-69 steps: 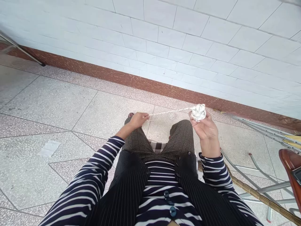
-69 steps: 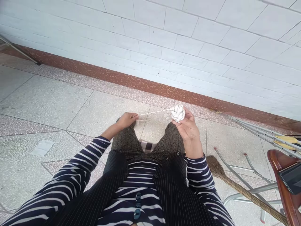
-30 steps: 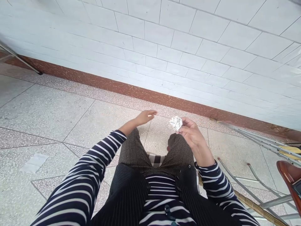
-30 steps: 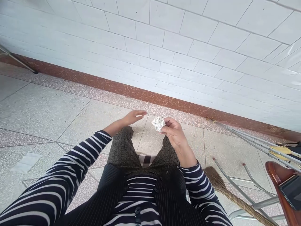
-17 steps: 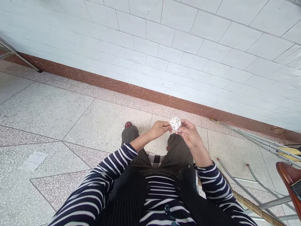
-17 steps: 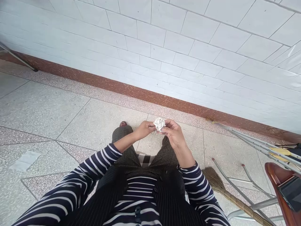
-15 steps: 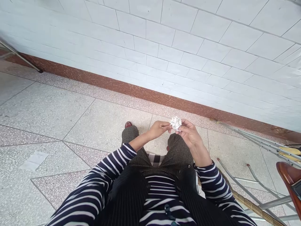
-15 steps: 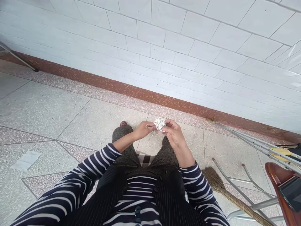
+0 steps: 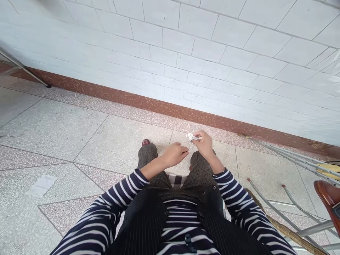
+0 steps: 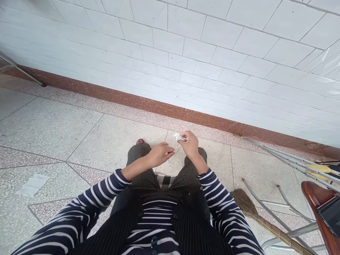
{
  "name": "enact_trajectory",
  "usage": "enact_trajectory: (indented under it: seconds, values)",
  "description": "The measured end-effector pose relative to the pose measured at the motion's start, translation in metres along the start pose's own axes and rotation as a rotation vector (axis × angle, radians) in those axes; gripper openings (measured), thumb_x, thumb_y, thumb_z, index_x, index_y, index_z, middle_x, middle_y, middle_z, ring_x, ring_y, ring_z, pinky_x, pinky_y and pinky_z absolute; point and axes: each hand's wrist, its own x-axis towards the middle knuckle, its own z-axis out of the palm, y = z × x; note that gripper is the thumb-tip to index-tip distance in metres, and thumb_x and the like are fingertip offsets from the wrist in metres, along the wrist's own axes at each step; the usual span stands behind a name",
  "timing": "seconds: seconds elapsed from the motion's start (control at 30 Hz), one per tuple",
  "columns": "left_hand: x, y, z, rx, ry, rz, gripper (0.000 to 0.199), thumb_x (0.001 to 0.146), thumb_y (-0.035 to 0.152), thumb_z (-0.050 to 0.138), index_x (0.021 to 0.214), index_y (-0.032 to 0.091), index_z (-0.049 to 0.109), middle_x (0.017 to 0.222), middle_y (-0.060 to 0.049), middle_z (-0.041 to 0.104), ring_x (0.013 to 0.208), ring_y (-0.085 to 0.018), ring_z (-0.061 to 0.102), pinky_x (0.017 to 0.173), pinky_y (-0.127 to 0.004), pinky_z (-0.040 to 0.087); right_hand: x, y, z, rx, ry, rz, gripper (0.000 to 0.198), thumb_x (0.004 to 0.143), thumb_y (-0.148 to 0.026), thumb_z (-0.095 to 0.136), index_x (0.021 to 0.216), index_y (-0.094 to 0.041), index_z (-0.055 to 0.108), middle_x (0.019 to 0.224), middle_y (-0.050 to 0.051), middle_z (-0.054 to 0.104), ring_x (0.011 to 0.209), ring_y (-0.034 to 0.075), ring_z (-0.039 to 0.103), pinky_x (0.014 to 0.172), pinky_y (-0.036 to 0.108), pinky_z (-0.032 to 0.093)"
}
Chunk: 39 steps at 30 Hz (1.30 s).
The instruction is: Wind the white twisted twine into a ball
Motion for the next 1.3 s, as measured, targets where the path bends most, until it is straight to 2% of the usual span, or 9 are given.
enact_trajectory:
  seconds: [0.17,0.33,0.5,0.63,0.73,0.83,1.07,1.2,1.3]
  values:
    - [0.007,-0.014,-0.023,0.28,0.024,0.155,0.026,0.094,0.013,0.051,0.075,0.017,0.068,0.065,-0.002,0.064,0.071,-0.016,0.062,0.119,-0.047,0.032,-0.021,0.014,0.008,-0.024,-0.246,0.002,0.016,0.058,-0.016,0.072,0.073,-0.022,0.069,0.084,0.002,0.063,0.081,0.018,0.055,0.073,0.031,0.048]
    - [0.008,-0.032,-0.028,0.022,0.05,0.101,0.029,0.097,0.016,0.046,0.082,0.019,0.07,0.075,0.0,0.07,0.078,-0.014,0.064,0.118,-0.045,0.032,-0.041,0.008,0.009,0.134,-0.432,0.094,0.029,0.058,-0.036,0.083,0.079,-0.02,0.07,0.08,0.003,0.07,0.075,0.02,0.064,0.063,0.032,0.053]
    - [-0.006,-0.025,0.002,-0.32,-0.027,-0.19,0.033,0.096,0.027,0.05,0.07,0.016,0.068,0.072,-0.001,0.069,0.07,-0.014,0.061,0.079,-0.027,0.046,-0.028,0.01,0.005,0.203,-0.223,0.151,0.044,0.061,-0.053,0.081,0.085,-0.02,0.066,0.081,0.005,0.07,0.073,0.02,0.066,0.065,0.036,0.057]
    - [-0.019,-0.011,0.012,-0.436,-0.15,-0.2,0.037,0.096,0.034,0.051,0.066,0.016,0.065,0.067,0.0,0.067,0.065,-0.012,0.058,0.068,-0.023,0.041,-0.008,0.022,-0.001,0.122,-0.008,0.156,0.038,0.059,-0.041,0.08,0.086,-0.02,0.064,0.084,0.004,0.068,0.078,0.02,0.063,0.072,0.038,0.056]
    - [-0.019,-0.012,0.003,-0.348,-0.133,-0.135,0.035,0.097,0.033,0.051,0.069,0.017,0.066,0.068,0.0,0.068,0.068,-0.013,0.06,0.079,-0.025,0.045,-0.012,0.032,0.002,0.033,0.016,0.155,0.028,0.054,-0.024,0.078,0.077,-0.02,0.064,0.081,0.002,0.064,0.083,0.02,0.059,0.078,0.037,0.052]
    - [-0.011,-0.023,-0.011,-0.116,-0.034,-0.033,0.027,0.096,0.028,0.054,0.076,0.019,0.07,0.072,-0.001,0.071,0.073,-0.015,0.063,0.105,-0.037,0.041,-0.031,0.036,0.012,0.019,-0.13,0.165,0.026,0.051,-0.015,0.074,0.073,-0.021,0.063,0.076,-0.001,0.061,0.079,0.018,0.056,0.076,0.034,0.05]
    - [-0.002,-0.04,-0.022,-0.017,0.04,0.077,0.024,0.098,0.021,0.05,0.087,0.02,0.072,0.082,-0.001,0.074,0.084,-0.016,0.067,0.116,-0.044,0.032,-0.061,0.017,0.012,0.244,-0.442,0.195,0.048,0.061,-0.027,0.081,0.107,-0.025,0.064,0.097,0.002,0.066,0.088,0.02,0.063,0.067,0.032,0.057]
    - [-0.002,-0.034,-0.01,-0.206,0.03,-0.061,0.025,0.095,0.02,0.049,0.085,0.018,0.072,0.077,-0.001,0.072,0.077,-0.015,0.065,0.099,-0.035,0.043,-0.063,0.001,0.004,0.411,-0.494,0.204,0.07,0.068,-0.031,0.085,0.133,-0.034,0.06,0.102,0.002,0.066,0.092,0.02,0.065,0.073,0.035,0.062]
    - [-0.007,-0.027,0.003,-0.388,-0.027,-0.195,0.029,0.094,0.026,0.051,0.076,0.015,0.07,0.072,-0.002,0.069,0.068,-0.014,0.06,0.072,-0.025,0.042,-0.056,-0.003,0.005,0.451,-0.4,0.185,0.066,0.066,-0.033,0.087,0.128,-0.031,0.065,0.103,0.003,0.068,0.094,0.021,0.066,0.077,0.038,0.063]
